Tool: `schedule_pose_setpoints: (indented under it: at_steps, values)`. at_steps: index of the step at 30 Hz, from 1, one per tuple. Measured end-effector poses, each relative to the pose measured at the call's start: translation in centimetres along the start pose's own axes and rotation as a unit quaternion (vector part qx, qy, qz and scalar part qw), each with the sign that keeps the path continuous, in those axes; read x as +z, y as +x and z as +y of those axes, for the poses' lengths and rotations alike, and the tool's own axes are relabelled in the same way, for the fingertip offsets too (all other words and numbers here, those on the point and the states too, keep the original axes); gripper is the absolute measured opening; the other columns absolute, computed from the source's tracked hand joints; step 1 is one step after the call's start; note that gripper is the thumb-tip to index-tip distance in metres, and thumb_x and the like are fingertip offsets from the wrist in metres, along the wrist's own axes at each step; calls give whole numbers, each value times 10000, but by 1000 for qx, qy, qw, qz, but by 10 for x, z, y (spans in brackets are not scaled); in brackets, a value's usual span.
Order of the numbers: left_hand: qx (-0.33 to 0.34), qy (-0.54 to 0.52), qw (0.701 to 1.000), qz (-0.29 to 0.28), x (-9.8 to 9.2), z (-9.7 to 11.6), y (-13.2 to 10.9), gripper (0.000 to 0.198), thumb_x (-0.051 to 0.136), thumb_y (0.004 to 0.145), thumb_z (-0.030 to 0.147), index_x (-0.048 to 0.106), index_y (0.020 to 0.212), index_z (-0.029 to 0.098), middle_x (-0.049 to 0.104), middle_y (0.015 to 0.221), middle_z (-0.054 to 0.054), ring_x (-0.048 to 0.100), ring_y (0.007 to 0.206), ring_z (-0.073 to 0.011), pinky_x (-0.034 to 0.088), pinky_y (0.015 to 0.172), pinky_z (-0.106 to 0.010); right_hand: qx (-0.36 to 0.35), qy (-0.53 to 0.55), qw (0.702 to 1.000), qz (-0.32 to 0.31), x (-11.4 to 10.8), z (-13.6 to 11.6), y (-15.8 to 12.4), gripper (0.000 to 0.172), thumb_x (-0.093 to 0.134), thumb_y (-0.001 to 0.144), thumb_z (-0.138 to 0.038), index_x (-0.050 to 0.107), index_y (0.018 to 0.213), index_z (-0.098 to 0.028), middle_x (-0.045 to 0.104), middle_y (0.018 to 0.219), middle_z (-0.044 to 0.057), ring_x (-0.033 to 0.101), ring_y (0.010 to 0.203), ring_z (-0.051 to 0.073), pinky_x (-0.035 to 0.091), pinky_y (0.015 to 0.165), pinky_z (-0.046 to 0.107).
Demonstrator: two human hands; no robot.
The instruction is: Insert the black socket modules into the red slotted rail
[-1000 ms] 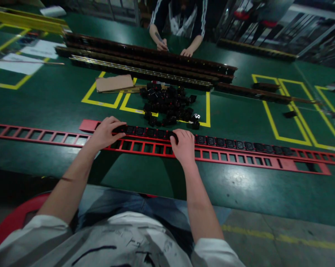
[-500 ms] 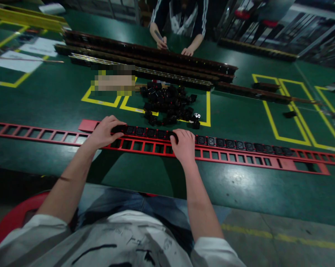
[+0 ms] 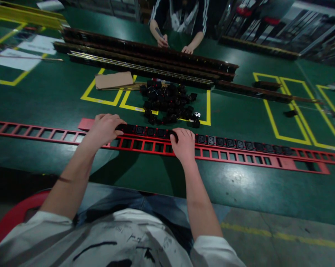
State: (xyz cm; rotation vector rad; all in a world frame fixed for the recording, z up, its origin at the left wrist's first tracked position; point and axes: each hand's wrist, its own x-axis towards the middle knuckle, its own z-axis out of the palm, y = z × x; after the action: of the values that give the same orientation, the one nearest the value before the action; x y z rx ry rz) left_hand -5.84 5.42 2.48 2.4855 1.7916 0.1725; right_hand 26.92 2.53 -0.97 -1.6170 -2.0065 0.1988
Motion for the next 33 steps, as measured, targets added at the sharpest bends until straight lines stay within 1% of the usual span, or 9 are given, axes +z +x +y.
schedule_pose_setpoints:
  at_steps: [5,10,15,18,22,25,28,30,33]
  values:
    - [-8,-12,1000,-10,-2,-1,0,271,666,897,294,758,1151,266,711,1072,-93,604,1096,-338,441,954,-497,-1,4,1000,0,0,0,0,267,511,965,-310,703,1126,-217,740,1175,105,632,1131,306,424,1035,494]
    - [12,13,1000,-14,-3,1,1,288,616,916,295,761,1163,262,722,1070,-106,616,1070,-345,467,912,-497,7,4,1000,-9,-1,-1,0,274,506,975,-315,703,1139,-219,736,1186,101,630,1142,298,420,1041,492]
    - [27,58,998,-26,-5,1,1,260,614,900,248,738,1119,184,721,1064,-133,613,1025,-347,493,841,-457,8,-15,1000,-27,-3,-6,-3,283,483,1000,-295,692,1176,-224,727,1222,89,614,1179,277,406,1070,464]
    - [46,51,997,-37,-2,-2,1,299,606,895,229,719,1160,149,714,1074,-127,606,1005,-327,497,880,-442,-5,-45,998,-38,-4,-10,-5,298,524,1002,-340,678,1231,-226,709,1269,93,586,1216,288,346,1128,497]
    - [72,38,996,-41,3,-9,1,351,545,926,260,700,1218,142,696,1096,-126,591,1008,-313,475,970,-439,-25,-71,994,-73,-6,-14,-5,413,601,979,-452,637,1326,-231,687,1318,95,564,1244,309,286,1173,538]
    - [84,30,995,-44,8,-15,2,386,514,941,301,689,1248,148,686,1106,-133,586,1015,-312,472,971,-444,-40,-96,989,-108,-11,-13,1,425,586,999,-464,623,1350,-226,688,1317,99,569,1237,311,323,1144,523]
    - [85,29,995,-41,10,-16,4,398,495,942,315,691,1253,162,679,1112,-132,579,1013,-314,473,971,-450,-61,-128,979,-148,-17,-9,10,414,575,1010,-483,643,1315,-212,703,1270,106,585,1197,311,395,1061,491]
    - [86,28,995,-48,11,-13,7,393,487,940,308,698,1242,171,680,1110,-127,584,1005,-310,468,990,-449,-73,-147,972,-169,-23,-5,14,418,575,1009,-499,656,1291,-200,706,1250,112,592,1172,309,425,1010,470]
    - [91,10,995,-46,14,-1,12,387,510,930,314,711,1222,158,678,1097,-135,587,984,-312,471,995,-458,-70,-168,967,-177,-32,4,14,431,578,1008,-498,653,1294,-185,699,1253,125,595,1162,312,444,974,460]
